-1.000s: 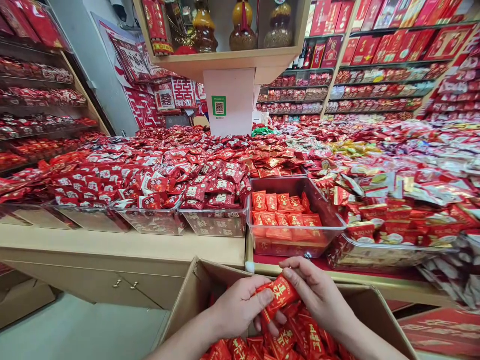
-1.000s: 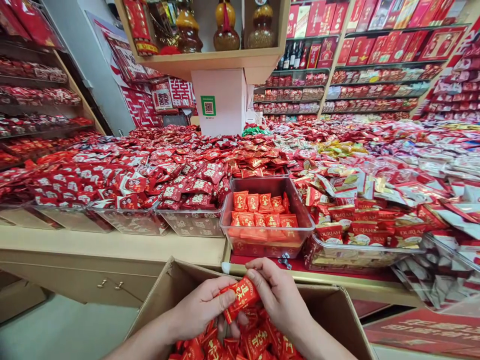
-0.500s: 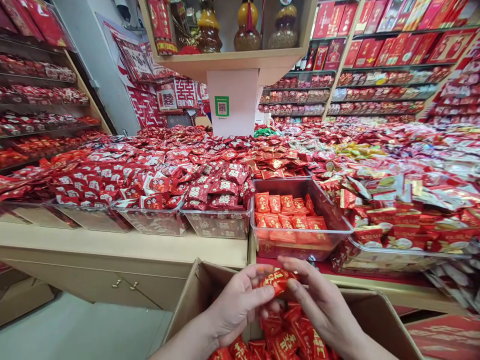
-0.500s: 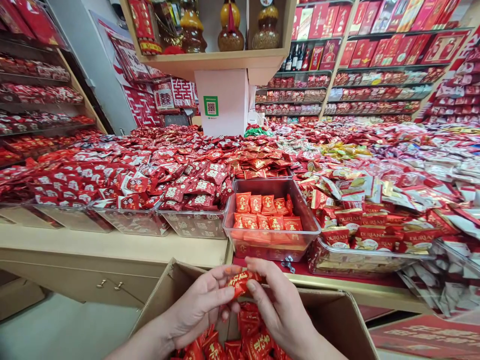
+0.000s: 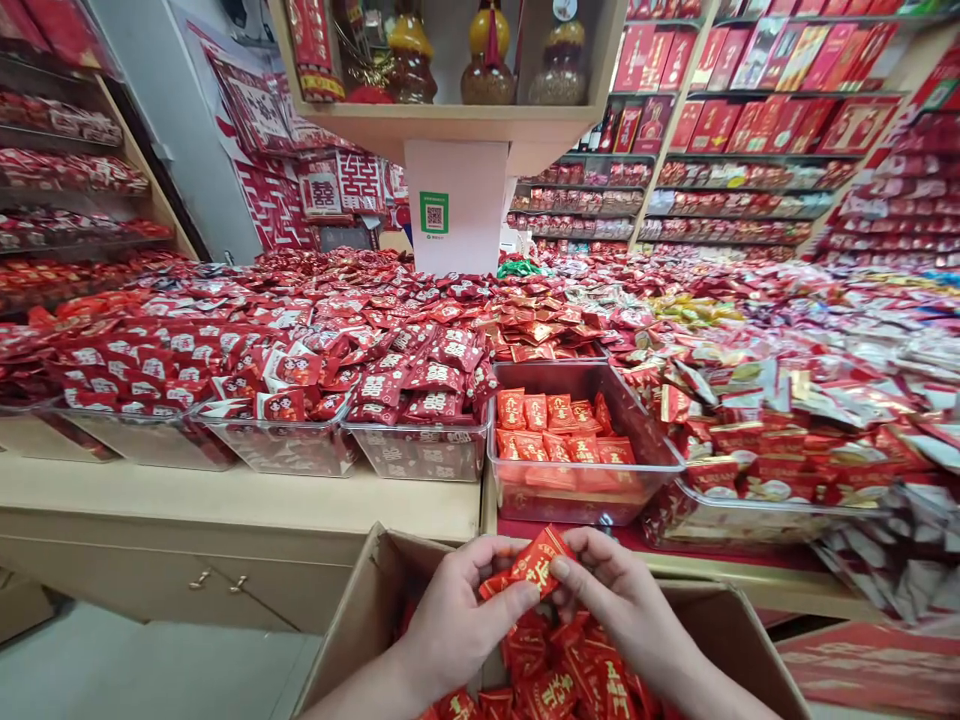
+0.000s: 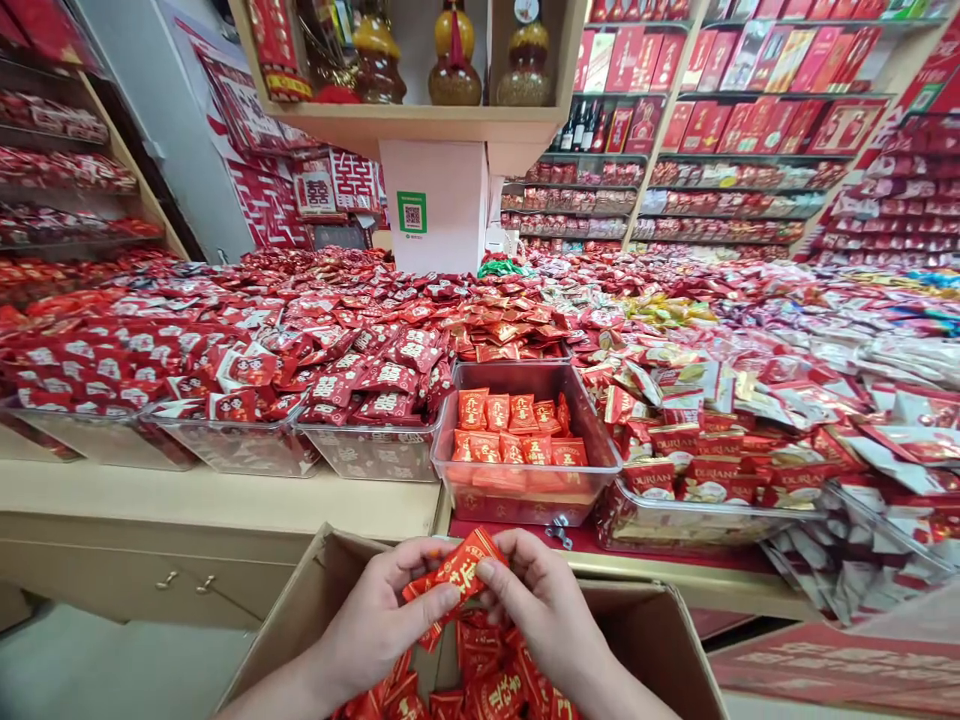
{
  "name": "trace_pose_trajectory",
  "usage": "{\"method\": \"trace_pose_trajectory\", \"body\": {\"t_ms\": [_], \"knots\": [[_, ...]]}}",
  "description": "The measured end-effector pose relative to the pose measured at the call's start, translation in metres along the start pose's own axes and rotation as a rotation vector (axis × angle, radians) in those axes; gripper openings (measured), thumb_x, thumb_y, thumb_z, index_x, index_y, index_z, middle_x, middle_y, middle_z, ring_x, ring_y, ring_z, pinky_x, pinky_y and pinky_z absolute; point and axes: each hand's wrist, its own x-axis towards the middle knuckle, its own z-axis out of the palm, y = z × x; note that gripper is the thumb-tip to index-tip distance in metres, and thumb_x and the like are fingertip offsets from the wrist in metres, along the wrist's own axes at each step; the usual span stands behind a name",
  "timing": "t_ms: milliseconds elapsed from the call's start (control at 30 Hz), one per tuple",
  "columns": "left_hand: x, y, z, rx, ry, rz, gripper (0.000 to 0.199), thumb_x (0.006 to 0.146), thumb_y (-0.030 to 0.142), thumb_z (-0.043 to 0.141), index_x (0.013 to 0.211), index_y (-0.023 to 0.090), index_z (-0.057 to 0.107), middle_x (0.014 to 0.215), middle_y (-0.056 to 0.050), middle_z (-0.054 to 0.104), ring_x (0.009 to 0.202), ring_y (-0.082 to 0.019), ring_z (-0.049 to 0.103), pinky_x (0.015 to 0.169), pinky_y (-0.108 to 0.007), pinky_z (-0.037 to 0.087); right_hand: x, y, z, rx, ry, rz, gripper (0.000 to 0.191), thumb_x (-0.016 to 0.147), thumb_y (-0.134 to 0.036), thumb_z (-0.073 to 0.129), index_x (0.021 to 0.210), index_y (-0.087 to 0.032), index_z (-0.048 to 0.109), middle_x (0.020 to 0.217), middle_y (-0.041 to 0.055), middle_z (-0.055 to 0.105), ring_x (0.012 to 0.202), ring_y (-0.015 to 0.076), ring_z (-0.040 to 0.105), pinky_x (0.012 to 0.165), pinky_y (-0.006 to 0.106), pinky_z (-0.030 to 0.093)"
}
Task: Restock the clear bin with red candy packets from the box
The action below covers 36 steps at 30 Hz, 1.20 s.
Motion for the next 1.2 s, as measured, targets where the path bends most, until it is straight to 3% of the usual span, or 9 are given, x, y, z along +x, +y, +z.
{"method": "trace_pose_trajectory", "body": {"t_ms": [100,233,333,433,600,767,900,1067,1200], "knots": [[-0.003,-0.005,-0.003,0.004,-0.018,0.046,0.027,0.076,0.026,0.054,0.101,0.018,0.050,0.087,-0.004,0.060,0.076,-0.014,0.056,0.070,-0.025,0.044,0.000,-0.022,-0.010,-0.198,0.085,-0.138,0.023,0.078,-0.040,0.047,0.079,-0.017,0.050,0.060,-0.0011,0.052,0.051,0.0101,0.051,0.047,0.022,0.043],[-0.003,-0.012,-0.008,0.096,-0.003,0.043,0.025,0.079,0.029,0.048,0.101,0.019,0.047,0.075,0.000,0.053,0.060,-0.009,0.051,0.058,-0.022,0.042,0.019,-0.085,-0.040,-0.706,0.323,-0.491,0.018,0.079,-0.033,0.044,0.086,-0.019,0.052,0.061,0.0000,0.053,0.052,0.0115,0.050,0.050,0.023,0.041],[-0.002,-0.014,-0.009,0.294,0.025,0.061,0.022,0.078,0.024,0.048,0.100,0.018,0.049,0.070,0.001,0.051,0.062,-0.010,0.049,0.060,-0.022,0.040,0.050,-0.133,-0.060,-1.057,0.401,-0.549,0.018,0.080,-0.029,0.041,0.086,-0.018,0.054,0.065,0.0031,0.057,0.057,0.0139,0.052,0.055,0.025,0.040],[-0.001,-0.017,-0.011,0.462,0.024,0.088,0.021,0.078,0.023,0.047,0.098,0.018,0.052,0.069,0.001,0.052,0.062,-0.011,0.049,0.060,-0.022,0.040,0.086,-0.158,-0.069,-1.306,0.414,-0.520,0.020,0.079,-0.025,0.039,0.087,-0.017,0.056,0.078,0.0065,0.061,0.071,0.0173,0.055,0.063,0.026,0.039],[-0.001,-0.020,-0.013,0.600,-0.018,0.102,0.021,0.078,0.023,0.045,0.097,0.018,0.053,0.068,0.000,0.054,0.061,-0.011,0.050,0.059,-0.021,0.040,0.140,-0.148,-0.075,-1.504,0.302,-0.335,0.025,0.080,-0.022,0.036,0.091,-0.015,0.057,0.087,0.0091,0.062,0.078,0.0193,0.055,0.065,0.025,0.038],[0.000,-0.019,-0.014,0.631,-0.021,0.091,0.020,0.078,0.023,0.044,0.095,0.019,0.054,0.069,0.000,0.056,0.060,-0.011,0.050,0.059,-0.021,0.040,0.168,-0.133,-0.075,-1.481,0.192,-0.150,0.026,0.078,-0.020,0.035,0.093,-0.013,0.056,0.072,0.0081,0.063,0.062,0.0155,0.056,0.055,0.023,0.037],[0.001,-0.017,-0.015,0.637,-0.029,0.087,0.020,0.077,0.022,0.045,0.093,0.018,0.055,0.068,0.000,0.056,0.060,-0.011,0.049,0.059,-0.020,0.039,0.168,-0.134,-0.068,-1.342,0.164,-0.077,0.027,0.079,-0.022,0.034,0.092,-0.012,0.055,0.059,0.0048,0.059,0.049,0.0125,0.053,0.046,0.021,0.036],[0.000,-0.014,-0.013,0.638,-0.053,0.081,0.019,0.076,0.021,0.045,0.090,0.017,0.057,0.069,-0.001,0.058,0.061,-0.011,0.050,0.058,-0.019,0.039,0.156,-0.124,-0.064,-1.279,-0.018,-0.054,0.019,0.075,-0.019,0.039,0.080,-0.013,0.056,0.057,0.0017,0.056,0.050,0.0104,0.051,0.045,0.019,0.035],[0.000,-0.013,-0.013,0.661,-0.073,0.068,0.020,0.076,0.020,0.045,0.090,0.017,0.058,0.069,-0.002,0.058,0.062,-0.012,0.051,0.059,-0.020,0.040,0.146,-0.114,-0.069,-1.239,-0.082,-0.025,0.019,0.075,-0.019,0.039,0.082,-0.013,0.056,0.055,0.0007,0.054,0.048,0.0100,0.048,0.044,0.019,0.036]]}}
